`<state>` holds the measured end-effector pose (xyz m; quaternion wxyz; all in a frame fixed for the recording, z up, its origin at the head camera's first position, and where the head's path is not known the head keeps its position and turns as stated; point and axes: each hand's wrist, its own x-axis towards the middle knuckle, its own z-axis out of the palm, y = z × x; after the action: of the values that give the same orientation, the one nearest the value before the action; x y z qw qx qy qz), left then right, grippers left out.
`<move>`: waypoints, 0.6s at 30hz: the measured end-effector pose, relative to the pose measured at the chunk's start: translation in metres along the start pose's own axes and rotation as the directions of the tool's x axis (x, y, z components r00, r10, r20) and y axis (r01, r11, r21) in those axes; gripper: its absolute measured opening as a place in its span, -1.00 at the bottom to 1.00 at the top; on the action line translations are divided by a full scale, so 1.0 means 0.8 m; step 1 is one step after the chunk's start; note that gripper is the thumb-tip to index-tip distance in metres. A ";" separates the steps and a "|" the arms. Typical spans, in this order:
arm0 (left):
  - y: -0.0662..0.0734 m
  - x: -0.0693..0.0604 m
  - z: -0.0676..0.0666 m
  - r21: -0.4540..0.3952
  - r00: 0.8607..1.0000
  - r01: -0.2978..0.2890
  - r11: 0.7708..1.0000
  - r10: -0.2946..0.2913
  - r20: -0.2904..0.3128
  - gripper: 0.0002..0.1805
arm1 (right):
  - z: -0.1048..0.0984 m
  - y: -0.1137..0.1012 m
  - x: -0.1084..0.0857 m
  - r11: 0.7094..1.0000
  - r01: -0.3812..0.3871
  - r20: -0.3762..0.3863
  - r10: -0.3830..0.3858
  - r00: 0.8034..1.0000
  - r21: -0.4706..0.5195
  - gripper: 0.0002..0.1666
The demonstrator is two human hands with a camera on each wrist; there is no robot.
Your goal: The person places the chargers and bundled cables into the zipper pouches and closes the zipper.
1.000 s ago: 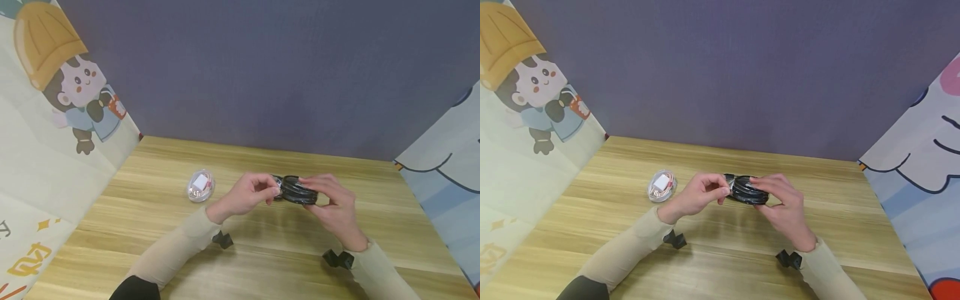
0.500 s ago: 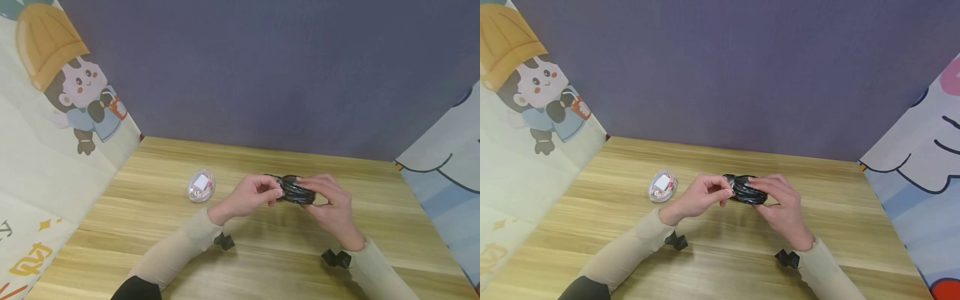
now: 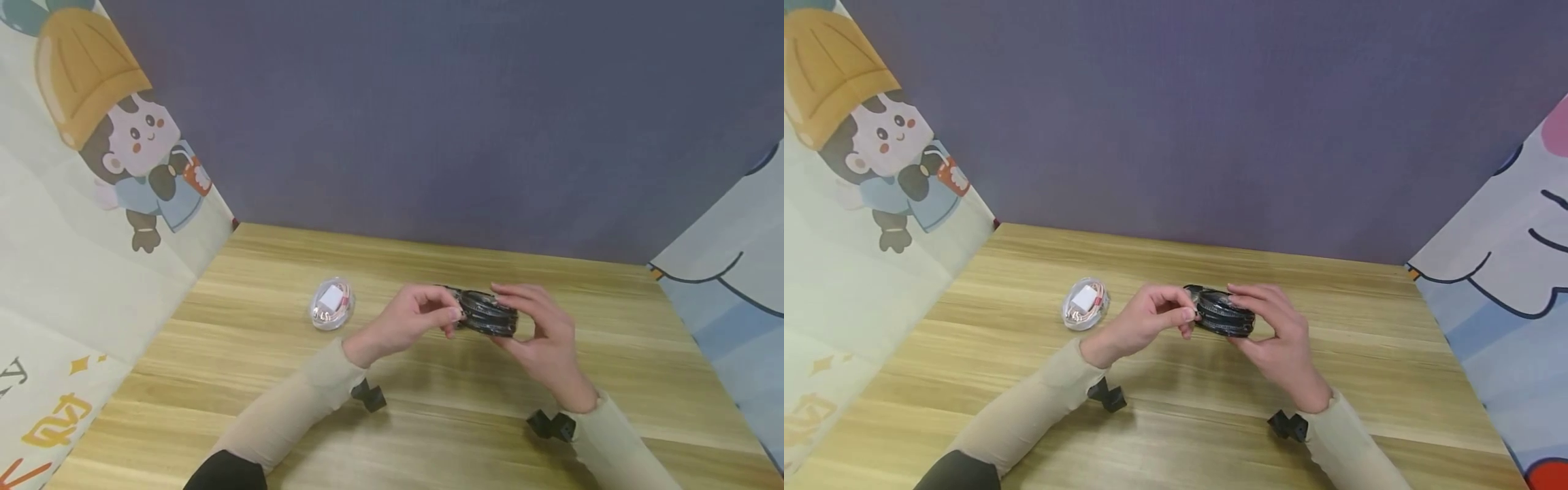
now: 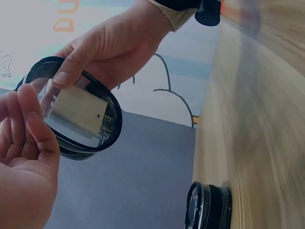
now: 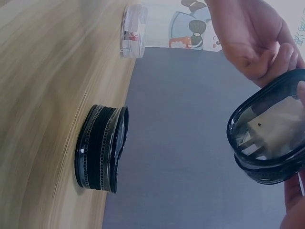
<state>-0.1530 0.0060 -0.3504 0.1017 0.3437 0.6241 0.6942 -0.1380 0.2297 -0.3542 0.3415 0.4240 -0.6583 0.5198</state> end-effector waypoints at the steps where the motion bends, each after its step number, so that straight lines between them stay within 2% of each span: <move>1: 0.000 0.000 0.000 -0.011 1.000 0.002 1.000 -0.002 -0.005 -0.86 | -0.001 0.000 0.000 1.000 -0.003 0.000 0.003 1.000 0.024 -0.45; 4: -0.001 -0.001 -0.002 -0.047 1.000 -0.008 0.999 0.007 -0.018 -0.83 | -0.003 -0.001 0.000 0.991 -0.016 -0.005 0.016 1.000 0.129 -0.50; 6: -0.001 -0.001 -0.003 -0.086 1.000 -0.023 0.996 0.021 -0.023 -0.88 | -0.004 0.000 -0.001 0.977 -0.024 -0.015 0.028 1.000 0.211 -0.49; 9: -0.001 -0.002 -0.004 -0.146 0.999 -0.039 0.989 0.039 -0.003 -0.90 | -0.005 0.000 0.000 0.955 -0.011 -0.041 0.024 0.999 0.297 -0.48; 14: -0.003 -0.001 -0.004 -0.170 0.998 -0.040 0.985 0.047 0.034 -0.83 | -0.005 -0.005 0.005 0.939 0.051 -0.089 -0.022 0.996 0.339 -0.59; 18: -0.003 0.000 -0.006 -0.144 0.997 -0.043 0.989 0.052 0.058 -0.87 | -0.007 -0.008 0.006 0.931 0.087 -0.102 -0.054 0.993 0.356 -0.61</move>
<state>-0.1565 0.0031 -0.3527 0.1285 0.3715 0.5613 0.7283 -0.1343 0.2335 -0.3459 0.3061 0.4787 -0.5205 0.6374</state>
